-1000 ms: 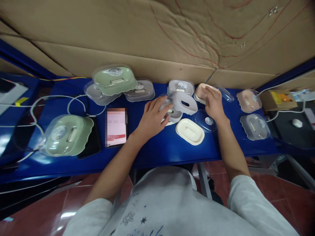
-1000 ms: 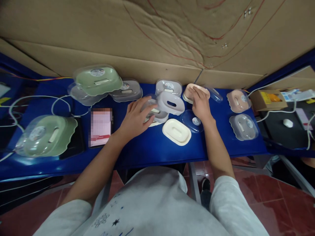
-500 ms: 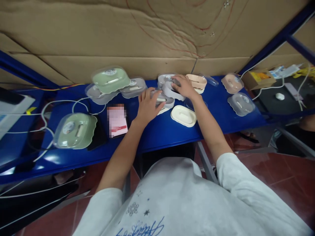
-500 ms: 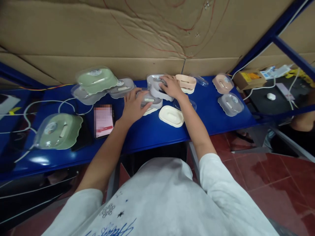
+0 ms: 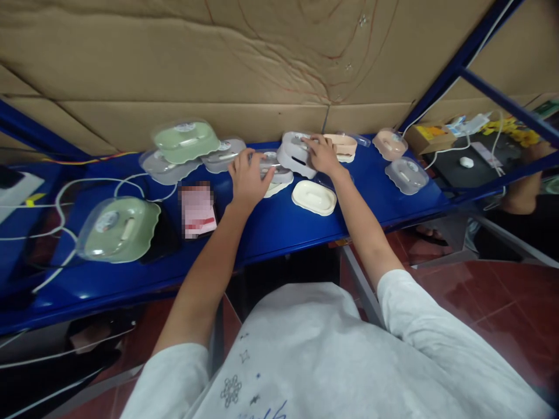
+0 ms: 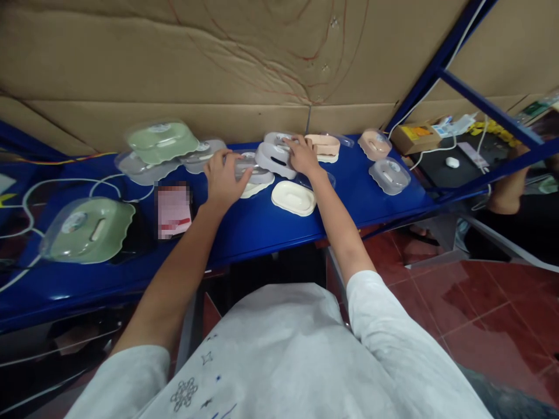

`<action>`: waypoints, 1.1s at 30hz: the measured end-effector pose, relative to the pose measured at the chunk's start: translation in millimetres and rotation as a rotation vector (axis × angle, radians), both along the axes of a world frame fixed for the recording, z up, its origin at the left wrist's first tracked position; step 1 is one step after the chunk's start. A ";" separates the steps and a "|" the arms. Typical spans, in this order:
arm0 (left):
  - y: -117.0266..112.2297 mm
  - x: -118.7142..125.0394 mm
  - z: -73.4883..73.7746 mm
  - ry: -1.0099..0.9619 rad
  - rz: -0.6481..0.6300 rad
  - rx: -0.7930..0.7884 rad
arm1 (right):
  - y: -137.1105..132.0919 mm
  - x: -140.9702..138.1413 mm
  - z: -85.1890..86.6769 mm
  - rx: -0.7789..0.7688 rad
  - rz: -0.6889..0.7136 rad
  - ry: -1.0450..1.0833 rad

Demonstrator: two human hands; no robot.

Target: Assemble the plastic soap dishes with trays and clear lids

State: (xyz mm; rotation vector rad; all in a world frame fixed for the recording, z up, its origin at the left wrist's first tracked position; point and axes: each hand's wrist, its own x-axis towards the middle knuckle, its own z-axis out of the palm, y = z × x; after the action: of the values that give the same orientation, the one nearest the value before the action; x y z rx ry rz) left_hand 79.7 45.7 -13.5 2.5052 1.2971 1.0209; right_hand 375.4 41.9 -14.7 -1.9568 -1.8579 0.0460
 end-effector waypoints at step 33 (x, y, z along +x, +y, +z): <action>-0.2 0.5 -4.4 0.068 -0.114 -0.022 | -8.9 14.2 -6.3 0.088 0.024 0.025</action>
State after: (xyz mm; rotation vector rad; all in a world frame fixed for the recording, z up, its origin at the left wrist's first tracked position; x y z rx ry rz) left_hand 80.2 45.5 -17.9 2.5844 1.1599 0.8995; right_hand 389.7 32.9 -20.9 -1.8671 -1.8358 -0.0034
